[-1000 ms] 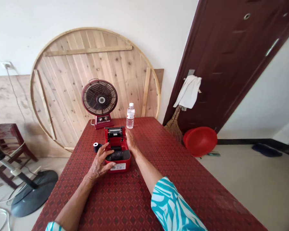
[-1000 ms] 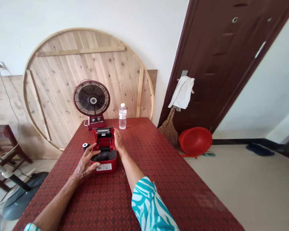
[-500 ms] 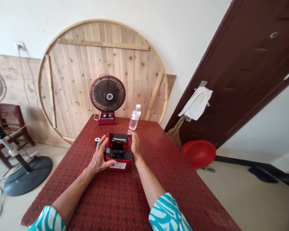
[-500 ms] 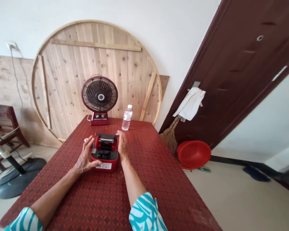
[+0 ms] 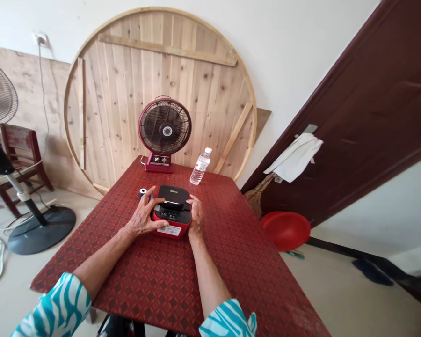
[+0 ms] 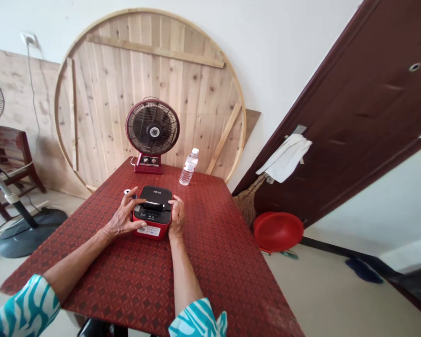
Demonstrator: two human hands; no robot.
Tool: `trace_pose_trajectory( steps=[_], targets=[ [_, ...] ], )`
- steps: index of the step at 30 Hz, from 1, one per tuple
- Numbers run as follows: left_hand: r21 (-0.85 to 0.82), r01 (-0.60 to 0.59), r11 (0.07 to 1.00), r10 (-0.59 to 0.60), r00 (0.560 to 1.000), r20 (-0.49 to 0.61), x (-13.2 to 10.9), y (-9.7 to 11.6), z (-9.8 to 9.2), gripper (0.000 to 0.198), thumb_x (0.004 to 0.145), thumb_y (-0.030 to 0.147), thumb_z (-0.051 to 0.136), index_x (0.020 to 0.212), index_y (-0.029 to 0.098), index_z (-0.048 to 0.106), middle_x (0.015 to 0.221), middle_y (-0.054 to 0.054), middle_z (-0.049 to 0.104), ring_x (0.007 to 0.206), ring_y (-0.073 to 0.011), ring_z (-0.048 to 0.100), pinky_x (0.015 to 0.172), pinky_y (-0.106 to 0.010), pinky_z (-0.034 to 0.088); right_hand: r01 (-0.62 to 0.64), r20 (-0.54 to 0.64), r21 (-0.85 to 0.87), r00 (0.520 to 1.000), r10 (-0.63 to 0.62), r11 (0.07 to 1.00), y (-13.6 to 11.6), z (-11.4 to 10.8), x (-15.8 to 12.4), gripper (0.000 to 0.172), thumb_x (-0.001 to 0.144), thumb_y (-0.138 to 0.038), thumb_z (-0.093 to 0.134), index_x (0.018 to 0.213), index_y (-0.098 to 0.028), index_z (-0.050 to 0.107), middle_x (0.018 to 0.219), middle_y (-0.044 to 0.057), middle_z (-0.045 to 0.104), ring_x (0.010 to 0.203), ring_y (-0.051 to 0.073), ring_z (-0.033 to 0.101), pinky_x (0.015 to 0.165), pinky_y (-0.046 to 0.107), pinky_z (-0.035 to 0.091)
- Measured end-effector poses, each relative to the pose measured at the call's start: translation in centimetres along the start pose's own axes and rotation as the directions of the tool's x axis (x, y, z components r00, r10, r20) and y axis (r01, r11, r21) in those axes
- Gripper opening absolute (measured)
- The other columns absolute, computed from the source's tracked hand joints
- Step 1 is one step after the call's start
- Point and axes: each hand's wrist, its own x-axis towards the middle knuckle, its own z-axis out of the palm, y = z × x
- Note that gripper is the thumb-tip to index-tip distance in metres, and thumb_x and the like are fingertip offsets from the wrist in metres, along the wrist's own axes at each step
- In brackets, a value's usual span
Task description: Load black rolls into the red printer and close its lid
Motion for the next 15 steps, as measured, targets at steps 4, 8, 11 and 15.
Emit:
trace_pose_trajectory(
  steps=[4,8,11,15],
  targets=[
    [0.003,0.005,1.000,-0.005,1.000,-0.016,0.06,0.06,0.15,0.067,0.067,0.059,0.073,0.120,0.020,0.058,0.151,-0.016,0.028,0.138,-0.0383,0.030,0.111,-0.055,0.032,-0.017,0.003,0.017,1.000,0.017,1.000,0.51,0.14,-0.19,0.044,0.091,-0.053,0.031,0.083,-0.022,0.062,0.124,0.008,0.059,0.118,0.021,0.052,0.106,0.038,0.034],
    [-0.051,0.012,0.999,-0.012,1.000,0.005,-0.31,-0.08,0.28,0.071,0.071,0.064,0.068,0.126,0.021,0.055,0.151,-0.016,0.028,0.137,-0.0362,0.033,0.111,-0.052,0.033,-0.010,-0.007,0.011,1.000,0.010,1.000,0.66,0.18,-0.33,0.042,0.091,-0.051,0.031,0.085,-0.022,0.062,0.123,0.007,0.060,0.116,0.020,0.053,0.103,0.036,0.036],
    [-0.132,0.012,0.991,-0.012,1.000,0.001,-0.53,0.03,0.16,0.084,0.073,0.070,0.060,0.138,0.020,0.044,0.148,-0.017,0.032,0.137,-0.0350,0.032,0.112,-0.050,0.032,-0.006,-0.007,0.041,1.000,0.006,0.999,0.66,0.08,-0.50,0.041,0.091,-0.050,0.034,0.087,-0.022,0.063,0.121,0.008,0.060,0.115,0.020,0.054,0.103,0.036,0.037],
    [-0.338,0.154,0.928,-0.197,0.975,-0.097,-0.40,0.48,0.07,0.068,0.086,0.060,0.046,0.139,0.018,0.039,0.120,-0.011,0.055,0.103,-0.0230,0.057,0.093,-0.039,0.047,-0.039,0.003,0.046,0.999,0.039,0.998,1.06,0.02,-0.87,0.044,0.091,-0.052,0.034,0.100,-0.021,0.064,0.121,0.008,0.062,0.116,0.021,0.054,0.104,0.037,0.037]
  ],
)
